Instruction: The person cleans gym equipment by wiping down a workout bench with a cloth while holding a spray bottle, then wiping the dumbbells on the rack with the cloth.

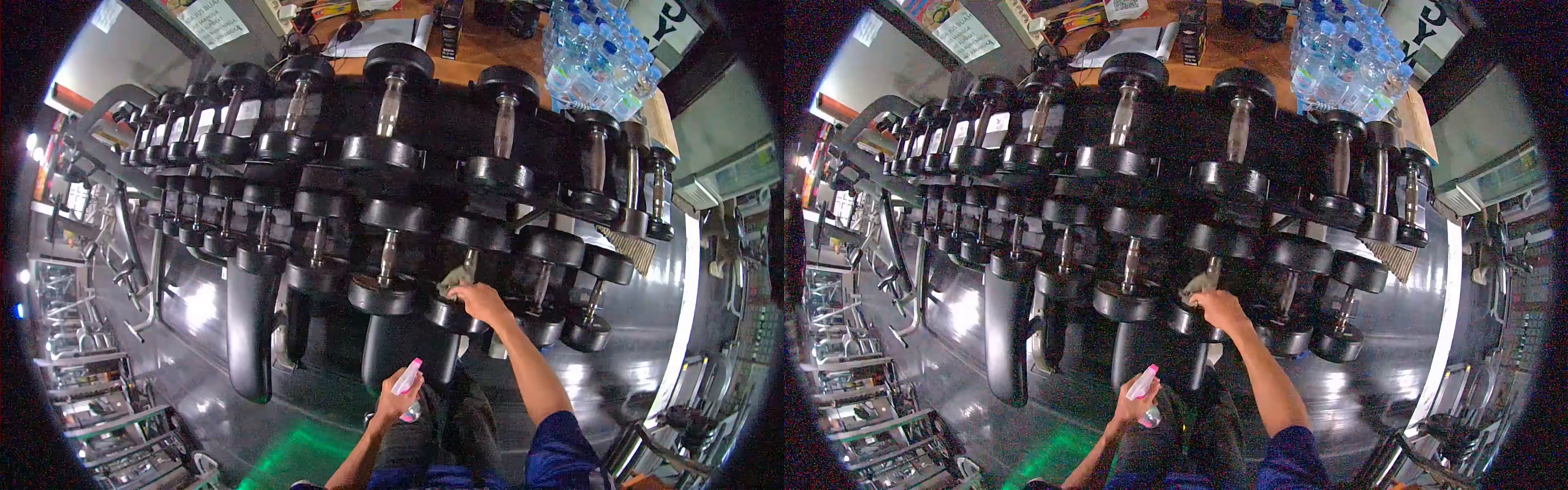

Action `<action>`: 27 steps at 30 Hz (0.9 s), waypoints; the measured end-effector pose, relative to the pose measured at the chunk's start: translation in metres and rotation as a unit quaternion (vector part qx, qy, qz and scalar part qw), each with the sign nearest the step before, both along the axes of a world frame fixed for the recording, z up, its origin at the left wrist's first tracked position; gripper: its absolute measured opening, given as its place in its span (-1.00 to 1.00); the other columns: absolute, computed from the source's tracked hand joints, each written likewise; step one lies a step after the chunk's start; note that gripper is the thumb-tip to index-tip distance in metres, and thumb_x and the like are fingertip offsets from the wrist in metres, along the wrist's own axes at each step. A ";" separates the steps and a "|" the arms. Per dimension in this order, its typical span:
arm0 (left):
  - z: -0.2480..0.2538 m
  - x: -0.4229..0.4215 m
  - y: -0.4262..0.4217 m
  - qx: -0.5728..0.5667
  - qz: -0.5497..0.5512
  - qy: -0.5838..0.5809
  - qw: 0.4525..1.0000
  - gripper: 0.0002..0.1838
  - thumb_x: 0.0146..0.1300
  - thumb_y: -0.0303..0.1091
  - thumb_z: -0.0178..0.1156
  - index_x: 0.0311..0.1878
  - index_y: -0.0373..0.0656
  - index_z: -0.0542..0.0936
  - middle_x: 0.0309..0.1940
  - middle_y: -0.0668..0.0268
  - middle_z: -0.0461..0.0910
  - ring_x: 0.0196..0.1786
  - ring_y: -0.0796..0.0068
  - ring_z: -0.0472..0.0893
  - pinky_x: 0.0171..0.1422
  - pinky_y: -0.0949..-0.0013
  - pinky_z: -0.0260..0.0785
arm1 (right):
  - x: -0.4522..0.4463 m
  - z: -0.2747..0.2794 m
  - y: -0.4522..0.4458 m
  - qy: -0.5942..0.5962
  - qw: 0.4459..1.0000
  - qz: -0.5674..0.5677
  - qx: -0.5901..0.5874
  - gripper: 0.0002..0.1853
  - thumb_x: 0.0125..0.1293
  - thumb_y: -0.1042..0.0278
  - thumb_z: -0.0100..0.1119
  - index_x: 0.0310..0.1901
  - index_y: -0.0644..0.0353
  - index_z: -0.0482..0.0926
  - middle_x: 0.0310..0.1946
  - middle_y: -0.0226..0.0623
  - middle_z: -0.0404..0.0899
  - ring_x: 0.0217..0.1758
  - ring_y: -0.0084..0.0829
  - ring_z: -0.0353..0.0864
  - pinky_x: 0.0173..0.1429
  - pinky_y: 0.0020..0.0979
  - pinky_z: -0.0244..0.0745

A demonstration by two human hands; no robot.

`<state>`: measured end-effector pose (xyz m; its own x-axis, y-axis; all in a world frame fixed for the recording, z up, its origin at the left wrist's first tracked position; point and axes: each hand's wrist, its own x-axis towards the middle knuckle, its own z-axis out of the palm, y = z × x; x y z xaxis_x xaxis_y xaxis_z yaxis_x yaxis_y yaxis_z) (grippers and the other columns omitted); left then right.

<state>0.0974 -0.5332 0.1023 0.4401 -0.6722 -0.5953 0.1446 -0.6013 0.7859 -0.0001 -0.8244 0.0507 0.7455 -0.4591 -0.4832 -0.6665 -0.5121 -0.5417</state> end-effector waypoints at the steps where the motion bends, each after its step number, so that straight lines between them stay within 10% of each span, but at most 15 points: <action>1: 0.000 0.000 0.000 0.005 0.001 0.020 1.000 -0.80 0.32 -0.25 0.30 -0.22 -0.21 0.62 -0.57 0.38 0.59 -0.55 0.61 0.59 -0.44 0.44 0.43 | -0.004 -0.001 -0.002 0.000 1.000 -0.018 0.016 -0.70 0.33 0.41 0.08 0.01 -0.22 0.65 -0.02 -0.13 0.65 -0.04 0.00 0.65 0.11 -0.07 0.54; 13: -0.006 -0.005 -0.007 -0.023 0.040 0.064 0.997 -0.83 0.31 -0.33 0.31 -0.17 -0.25 0.62 -0.50 0.39 0.60 -0.50 0.67 0.56 -0.43 0.47 0.44 | 0.052 0.008 -0.016 -0.028 0.991 -0.131 0.025 -0.68 0.42 0.15 0.03 0.13 -0.12 0.62 0.05 -0.09 0.63 0.06 -0.08 0.64 0.18 -0.11 0.50; 17: -0.004 -0.002 -0.003 -0.009 -0.022 0.033 0.999 -0.79 0.33 -0.37 0.28 -0.07 -0.28 0.59 -0.36 0.31 0.66 -0.48 0.60 0.61 -0.41 0.47 0.49 | 0.088 -0.032 0.013 0.213 0.976 0.003 -0.045 -0.57 0.41 -0.06 -0.06 0.14 -0.10 0.63 0.16 -0.08 0.58 0.25 -0.04 0.52 0.20 0.12 0.44; 22: 0.004 -0.005 -0.004 -0.022 0.029 0.048 0.998 -0.83 0.31 -0.35 0.31 -0.16 -0.25 0.62 -0.50 0.40 0.61 -0.52 0.67 0.56 -0.43 0.50 0.41 | 0.093 -0.038 0.004 0.239 0.969 0.059 -0.026 -0.64 0.32 0.16 0.08 0.11 -0.08 0.64 0.01 -0.16 0.68 0.13 -0.07 0.63 0.18 0.12 0.44; 27: -0.003 -0.006 -0.001 0.006 0.013 0.051 0.999 -0.82 0.33 -0.33 0.29 -0.14 -0.24 0.61 -0.48 0.37 0.62 -0.51 0.65 0.57 -0.43 0.50 0.41 | 0.022 -0.012 0.001 0.006 0.999 -0.050 0.014 -0.69 0.34 0.27 0.07 0.08 -0.10 0.64 -0.11 -0.13 0.69 -0.03 -0.07 0.67 0.02 -0.11 0.55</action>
<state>0.0915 -0.5338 0.0994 0.3950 -0.6533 -0.6459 0.2393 -0.6057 0.7589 0.0223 -0.8230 0.0387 0.6913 -0.5170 -0.5048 -0.7195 -0.4278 -0.5471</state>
